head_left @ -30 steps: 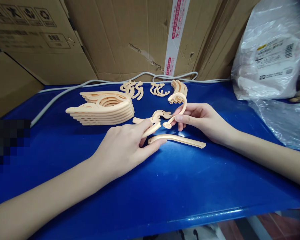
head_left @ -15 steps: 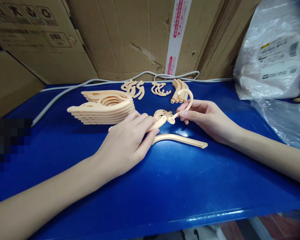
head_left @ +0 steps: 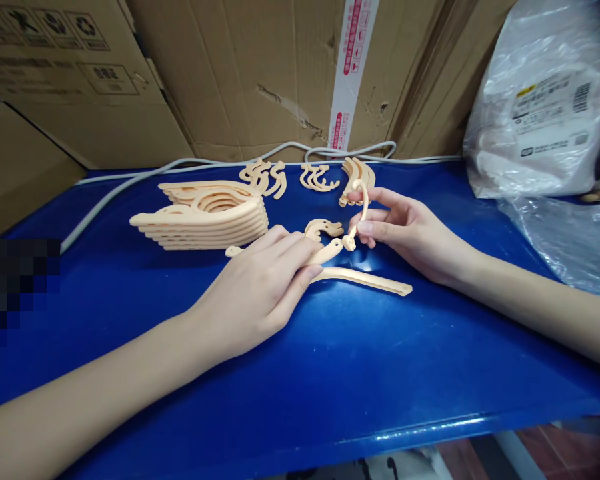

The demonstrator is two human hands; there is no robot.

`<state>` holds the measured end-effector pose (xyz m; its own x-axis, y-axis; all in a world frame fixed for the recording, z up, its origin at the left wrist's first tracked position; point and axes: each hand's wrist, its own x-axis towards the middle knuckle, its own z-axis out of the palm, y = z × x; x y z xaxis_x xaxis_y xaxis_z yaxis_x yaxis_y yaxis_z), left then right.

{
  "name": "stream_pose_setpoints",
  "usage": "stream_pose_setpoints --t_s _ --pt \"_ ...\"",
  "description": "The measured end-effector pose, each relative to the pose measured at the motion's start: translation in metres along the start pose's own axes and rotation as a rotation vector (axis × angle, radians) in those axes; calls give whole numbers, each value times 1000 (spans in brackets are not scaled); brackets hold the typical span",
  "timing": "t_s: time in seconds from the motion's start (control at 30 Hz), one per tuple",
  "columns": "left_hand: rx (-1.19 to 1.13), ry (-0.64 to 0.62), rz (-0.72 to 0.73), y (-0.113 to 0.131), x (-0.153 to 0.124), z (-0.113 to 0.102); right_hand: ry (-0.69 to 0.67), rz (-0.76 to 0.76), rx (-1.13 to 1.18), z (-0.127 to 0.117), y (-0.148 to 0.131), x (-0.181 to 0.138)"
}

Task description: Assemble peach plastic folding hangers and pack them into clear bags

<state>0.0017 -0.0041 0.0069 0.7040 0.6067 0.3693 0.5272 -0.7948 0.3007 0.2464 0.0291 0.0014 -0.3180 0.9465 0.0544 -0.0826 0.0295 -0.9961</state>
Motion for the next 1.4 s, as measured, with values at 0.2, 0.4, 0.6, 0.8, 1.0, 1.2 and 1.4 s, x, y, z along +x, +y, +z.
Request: stream_pose_setpoints --t_s 0.2,0.4,0.6,0.8,1.0,1.2,1.4 --pt "12 27 27 0 0 3 -15 0 8 -1 -1 0" --pt "76 70 113 -4 1 4 -51 -32 -16 -3 1 0" --pt "283 123 215 -7 -2 6 -61 -18 -23 0 -1 -1" --pt "373 120 259 -6 -4 7 -47 -7 -44 1 -3 -2" --pt "445 124 295 -5 -4 10 -57 1 -42 2 -2 -3" --pt "472 116 308 -4 -2 7 -84 -18 -36 1 -1 -3" --pt "449 96 289 -5 -1 7 -79 -44 -60 0 1 -4"
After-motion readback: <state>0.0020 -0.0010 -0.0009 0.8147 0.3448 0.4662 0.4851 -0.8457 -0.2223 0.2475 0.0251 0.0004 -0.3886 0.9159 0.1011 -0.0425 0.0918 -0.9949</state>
